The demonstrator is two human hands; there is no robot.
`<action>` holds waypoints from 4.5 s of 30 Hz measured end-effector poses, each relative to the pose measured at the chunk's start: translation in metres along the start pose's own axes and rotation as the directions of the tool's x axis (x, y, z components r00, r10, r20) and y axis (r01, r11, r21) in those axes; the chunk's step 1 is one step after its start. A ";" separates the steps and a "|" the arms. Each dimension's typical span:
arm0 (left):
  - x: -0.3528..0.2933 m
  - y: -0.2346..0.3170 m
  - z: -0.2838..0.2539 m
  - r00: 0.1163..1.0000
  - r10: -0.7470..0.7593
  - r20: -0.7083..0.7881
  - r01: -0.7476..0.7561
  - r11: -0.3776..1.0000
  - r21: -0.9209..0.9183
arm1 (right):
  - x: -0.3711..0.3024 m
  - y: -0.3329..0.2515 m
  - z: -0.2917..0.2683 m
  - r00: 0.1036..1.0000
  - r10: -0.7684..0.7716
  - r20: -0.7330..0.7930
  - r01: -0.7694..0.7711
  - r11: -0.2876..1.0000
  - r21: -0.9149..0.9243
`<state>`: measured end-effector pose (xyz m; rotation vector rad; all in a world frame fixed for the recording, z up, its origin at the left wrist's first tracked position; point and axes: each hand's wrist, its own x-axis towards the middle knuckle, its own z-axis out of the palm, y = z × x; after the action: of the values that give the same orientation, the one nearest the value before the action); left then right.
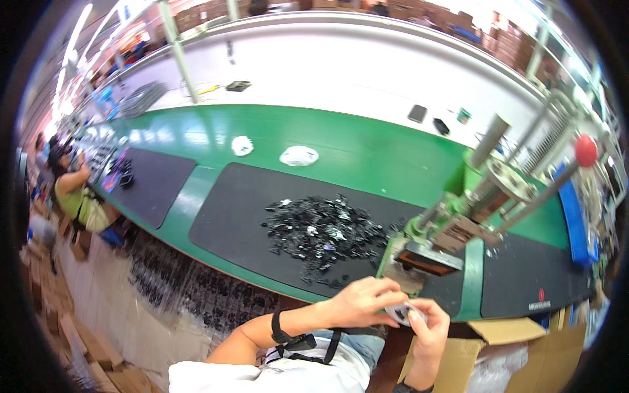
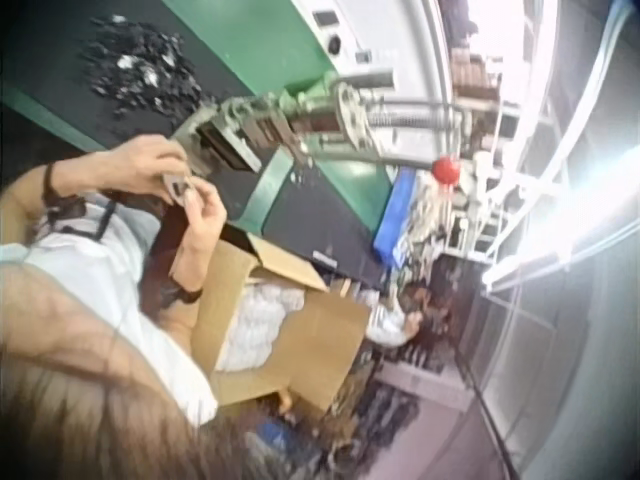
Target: Assembling computer mouse components using a manual press machine.
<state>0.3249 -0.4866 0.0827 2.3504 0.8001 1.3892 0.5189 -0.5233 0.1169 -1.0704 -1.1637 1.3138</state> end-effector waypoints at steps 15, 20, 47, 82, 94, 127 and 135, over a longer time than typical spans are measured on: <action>0.025 -0.012 0.026 0.978 -0.205 -0.039 0.205 0.979 -0.021 | 0.031 0.025 -0.011 0.957 -0.247 -0.150 0.236 0.968 -0.084; 0.028 -0.016 0.024 0.957 -0.289 -0.033 0.286 0.955 -0.076 | 0.030 0.016 -0.011 0.971 -0.227 -0.078 0.224 0.973 -0.054; 0.052 -0.038 0.031 0.898 -0.410 -0.158 0.402 0.912 -0.079 | 0.068 0.003 -0.016 0.844 -0.534 -0.048 0.342 0.605 -0.719; 0.048 -0.043 0.032 0.879 -0.459 -0.131 0.437 0.884 -0.162 | 0.057 -0.084 -0.030 0.522 -0.852 0.026 0.783 0.467 -0.411; 0.051 -0.045 0.033 0.886 -0.444 -0.135 0.422 0.892 -0.164 | 0.048 -0.051 -0.022 0.464 -0.885 -0.050 0.748 0.421 -0.513; 0.045 -0.040 0.022 0.883 -0.464 -0.066 0.451 0.880 -0.149 | 0.076 -0.107 -0.009 0.602 -0.795 -0.071 0.723 0.581 -0.373; 0.017 -0.032 -0.014 0.966 -0.259 -0.004 0.259 0.965 -0.044 | 0.100 -0.075 -0.031 0.736 -0.633 -0.239 0.544 0.763 -0.348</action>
<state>0.3091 -0.4514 0.0859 2.1176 1.0285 1.2944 0.5522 -0.4220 0.1883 -0.9401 -1.2803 0.4497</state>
